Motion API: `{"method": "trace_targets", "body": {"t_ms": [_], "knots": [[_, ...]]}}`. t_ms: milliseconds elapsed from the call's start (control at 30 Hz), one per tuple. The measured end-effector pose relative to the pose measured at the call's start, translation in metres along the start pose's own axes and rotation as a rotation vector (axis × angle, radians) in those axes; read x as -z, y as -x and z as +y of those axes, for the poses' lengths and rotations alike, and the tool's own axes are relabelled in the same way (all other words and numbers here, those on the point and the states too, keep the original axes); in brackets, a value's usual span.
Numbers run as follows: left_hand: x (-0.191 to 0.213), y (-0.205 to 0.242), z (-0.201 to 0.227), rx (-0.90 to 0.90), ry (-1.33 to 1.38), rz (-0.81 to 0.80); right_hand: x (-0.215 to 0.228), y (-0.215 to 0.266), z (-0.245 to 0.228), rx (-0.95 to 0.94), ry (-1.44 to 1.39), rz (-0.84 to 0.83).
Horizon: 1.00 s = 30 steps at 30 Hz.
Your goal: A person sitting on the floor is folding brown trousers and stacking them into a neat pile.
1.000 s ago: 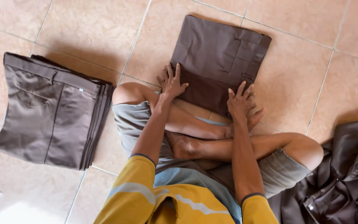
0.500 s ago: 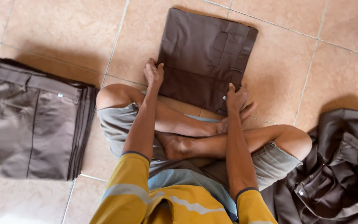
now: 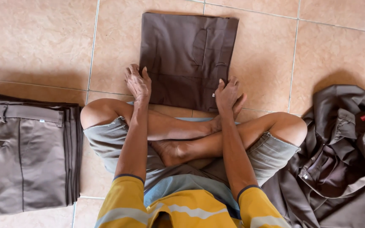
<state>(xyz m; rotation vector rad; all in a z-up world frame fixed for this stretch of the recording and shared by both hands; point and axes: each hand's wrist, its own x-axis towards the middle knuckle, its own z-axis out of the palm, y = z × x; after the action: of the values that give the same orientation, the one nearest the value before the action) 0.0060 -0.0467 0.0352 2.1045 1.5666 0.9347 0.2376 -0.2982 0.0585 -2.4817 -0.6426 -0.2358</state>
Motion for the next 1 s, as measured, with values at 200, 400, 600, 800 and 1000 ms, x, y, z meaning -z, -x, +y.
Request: {"method": "trace_targets", "body": {"t_ms": [200,400,600,800,1000], "knots": [[0.053,0.007,0.066,-0.252,-0.054,-0.107,-0.010,-0.009,0.012,-0.269,-0.016,-0.273],[0.036,0.017,0.057,-0.202,-0.243,-0.608,-0.009,-0.013,0.002,-0.247,-0.120,-0.166],[0.037,0.026,0.069,-0.218,-0.309,-0.568,-0.013,-0.013,0.003,-0.144,-0.093,-0.264],[0.029,0.026,0.065,-0.239,-0.394,-0.591,0.015,-0.001,-0.061,-0.037,0.270,-0.137],[0.027,0.027,0.062,-0.233,-0.447,-0.590,-0.003,0.014,-0.068,0.587,0.323,-0.345]]}}
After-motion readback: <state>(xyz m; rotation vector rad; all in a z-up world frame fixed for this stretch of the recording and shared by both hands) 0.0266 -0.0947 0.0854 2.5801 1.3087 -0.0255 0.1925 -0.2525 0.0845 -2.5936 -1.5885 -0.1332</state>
